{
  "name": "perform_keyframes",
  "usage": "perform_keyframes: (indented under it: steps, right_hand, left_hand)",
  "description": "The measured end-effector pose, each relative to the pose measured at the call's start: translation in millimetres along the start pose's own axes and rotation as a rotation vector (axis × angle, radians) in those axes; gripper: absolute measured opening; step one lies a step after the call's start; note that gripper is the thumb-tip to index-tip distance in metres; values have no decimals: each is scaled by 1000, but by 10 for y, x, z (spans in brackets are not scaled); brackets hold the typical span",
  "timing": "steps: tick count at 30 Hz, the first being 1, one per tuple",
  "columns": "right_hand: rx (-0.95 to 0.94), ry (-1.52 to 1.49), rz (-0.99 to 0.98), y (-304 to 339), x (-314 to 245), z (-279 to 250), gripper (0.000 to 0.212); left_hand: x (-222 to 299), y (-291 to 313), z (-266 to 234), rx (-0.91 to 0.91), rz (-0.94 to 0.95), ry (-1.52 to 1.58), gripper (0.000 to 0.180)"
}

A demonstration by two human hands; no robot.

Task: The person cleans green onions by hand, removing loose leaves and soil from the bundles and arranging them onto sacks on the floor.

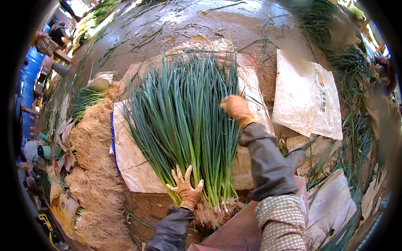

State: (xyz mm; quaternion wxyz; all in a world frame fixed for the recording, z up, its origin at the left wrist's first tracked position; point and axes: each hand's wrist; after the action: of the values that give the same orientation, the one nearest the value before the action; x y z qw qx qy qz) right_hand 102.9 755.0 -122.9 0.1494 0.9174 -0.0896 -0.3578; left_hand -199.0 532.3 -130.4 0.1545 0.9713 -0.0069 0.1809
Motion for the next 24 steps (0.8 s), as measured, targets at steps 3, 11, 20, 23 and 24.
perform_keyframes:
  steps: [3,11,20,23,24]
  right_hand:
    - [-59,253,192,-10,-110,236,40]
    - [33,-787,187,-126,287,586,21]
    - [299,-1063,120,-33,-133,957,16]
    - [357,-824,-72,-93,84,523,18]
    - [380,-779,-35,66,4,357,19]
  left_hand:
    - [19,42,13,-9,-34,-26,78]
    - [19,29,-1,-15,-50,-14,77]
    - [-162,95,-4,-5,-57,-90,77]
    - [-23,25,46,47,3,-89,78]
    - [-56,34,49,28,-5,-58,79]
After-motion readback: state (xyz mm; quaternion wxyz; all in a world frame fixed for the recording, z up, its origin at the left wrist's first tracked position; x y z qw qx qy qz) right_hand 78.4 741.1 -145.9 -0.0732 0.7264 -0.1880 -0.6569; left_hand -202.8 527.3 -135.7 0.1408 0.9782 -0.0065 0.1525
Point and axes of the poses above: each hand's wrist, its own y-axis away from the middle knuckle, its own z-axis out of the palm, x = y × z, and after that the axes turned 6 degrees about -x, right-handed
